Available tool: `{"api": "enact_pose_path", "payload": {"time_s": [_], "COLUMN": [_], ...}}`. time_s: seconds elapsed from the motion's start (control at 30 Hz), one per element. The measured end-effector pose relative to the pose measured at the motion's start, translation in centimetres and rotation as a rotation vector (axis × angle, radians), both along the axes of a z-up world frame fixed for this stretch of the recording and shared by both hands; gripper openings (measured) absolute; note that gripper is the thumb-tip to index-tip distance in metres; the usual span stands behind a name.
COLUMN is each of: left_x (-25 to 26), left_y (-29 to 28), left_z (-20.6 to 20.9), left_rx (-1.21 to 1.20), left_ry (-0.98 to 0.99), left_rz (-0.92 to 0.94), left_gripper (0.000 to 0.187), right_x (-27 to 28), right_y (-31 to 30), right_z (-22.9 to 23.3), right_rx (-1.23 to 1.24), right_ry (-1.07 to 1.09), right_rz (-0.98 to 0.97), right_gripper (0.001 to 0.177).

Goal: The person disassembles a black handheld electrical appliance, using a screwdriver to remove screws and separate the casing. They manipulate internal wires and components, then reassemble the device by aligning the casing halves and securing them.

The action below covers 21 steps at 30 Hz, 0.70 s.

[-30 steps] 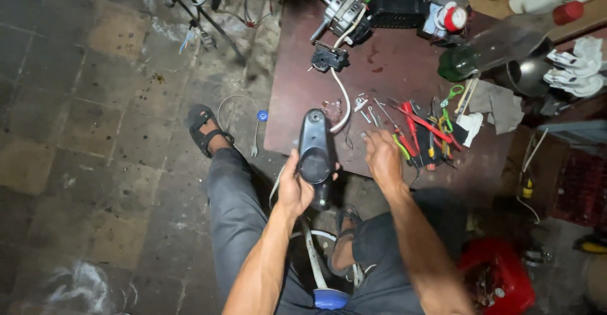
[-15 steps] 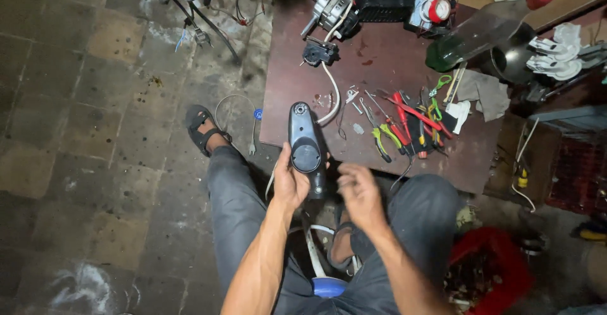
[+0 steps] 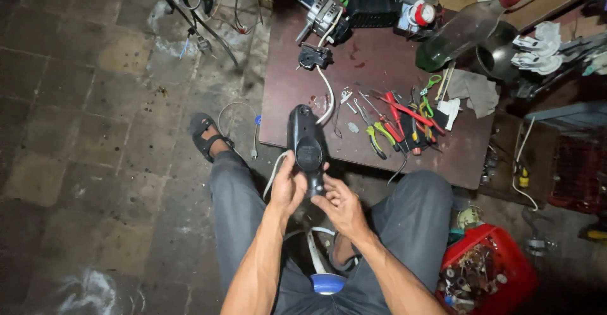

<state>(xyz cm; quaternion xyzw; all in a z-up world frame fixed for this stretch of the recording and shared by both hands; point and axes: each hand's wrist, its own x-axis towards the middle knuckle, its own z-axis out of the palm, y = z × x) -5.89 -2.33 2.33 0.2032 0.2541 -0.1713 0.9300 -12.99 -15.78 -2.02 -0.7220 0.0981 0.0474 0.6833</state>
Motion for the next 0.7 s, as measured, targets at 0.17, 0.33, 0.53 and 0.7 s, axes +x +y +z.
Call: {"api": "enact_pose_path", "payload": {"time_s": [0.17,0.33,0.53,0.7], "left_x": [0.2,0.7,1.2,1.3], "left_y": [1.3,1.3,1.2,1.0], "left_z": [-4.4,-4.6,-3.6,-4.0], "left_rx": [0.021,0.112,0.123,0.134], "left_ry": [0.040,0.050,0.052,0.050], "left_rz": [-0.070,-0.066,-0.060,-0.057], "left_gripper": [0.053,0.063,0.065,0.063], "right_x": [3.8,8.0,10.3,11.9], "right_y": [-4.0,-10.6,-12.8,-12.5], "right_z": [3.5,1.3,-1.4,-2.3], "right_rx": [-0.416,-0.799,-1.150,-1.282], "right_ry": [-0.164,-0.165,-0.258,-0.355], "right_rz": [0.047,-0.180,-0.161,-0.220], "right_gripper": [0.013,0.018,0.036,0.031]}}
